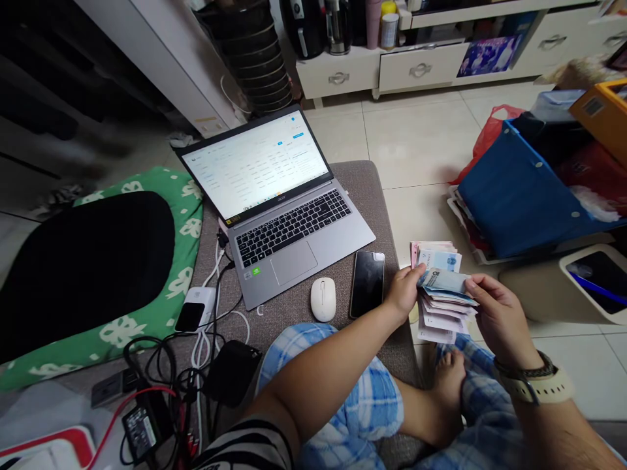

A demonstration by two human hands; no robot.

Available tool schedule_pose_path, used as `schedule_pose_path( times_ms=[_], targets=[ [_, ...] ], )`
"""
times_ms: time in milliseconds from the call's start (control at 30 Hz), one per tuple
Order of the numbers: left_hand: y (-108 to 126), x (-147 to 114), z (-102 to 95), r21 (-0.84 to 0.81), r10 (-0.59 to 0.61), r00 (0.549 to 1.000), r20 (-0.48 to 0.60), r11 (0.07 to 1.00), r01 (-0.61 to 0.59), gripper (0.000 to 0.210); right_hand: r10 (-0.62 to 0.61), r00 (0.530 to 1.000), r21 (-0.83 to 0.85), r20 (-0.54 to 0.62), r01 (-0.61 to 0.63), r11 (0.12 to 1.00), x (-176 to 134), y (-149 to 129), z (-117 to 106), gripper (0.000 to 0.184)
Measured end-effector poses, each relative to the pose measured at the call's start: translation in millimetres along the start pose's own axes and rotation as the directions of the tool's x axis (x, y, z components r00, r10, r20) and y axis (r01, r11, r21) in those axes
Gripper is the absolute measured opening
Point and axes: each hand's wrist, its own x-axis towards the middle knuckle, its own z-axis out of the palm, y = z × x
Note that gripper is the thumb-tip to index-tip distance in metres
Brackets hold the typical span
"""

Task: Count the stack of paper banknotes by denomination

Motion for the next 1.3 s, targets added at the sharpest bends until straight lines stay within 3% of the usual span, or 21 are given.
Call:
schedule_pose_path(
  times_ms=[300, 500, 800, 1300],
  targets=[
    [2.3, -4.9, 2.2, 0.003, 0.000, 1.000, -0.007, 1.000, 0.000, 0.034, -0.012, 1.000, -0.063, 0.003, 0.012, 0.998, -4.0, -2.1, -1.6, 0.020],
    [-0.6, -7.3, 3.8, -0.033, -0.056, 0.998, 0.028, 0.998, 0.057, 0.038, 0.019, 0.998, -0.148, 0.053, -0.011, 0.989, -22.3, -6.7, -7.1, 0.023],
    [-2.5, -21.3, 7.4, -0.007, -0.046, 0.997, 0.055, 0.999, 0.046, 0.043, 0.027, 0.998, -0.157, 0.048, -0.019, 0.987, -36.9, 3.0, -14.5, 0.025],
    [7.6, -26.9, 14.4, -0.096, -0.039, 0.996, 0.079, 0.994, 0.047, 0.043, -0.021, 1.000, -0.047, -0.006, 0.021, 0.999, -39.6, -20.9, 18.4, 0.023]
  ],
)
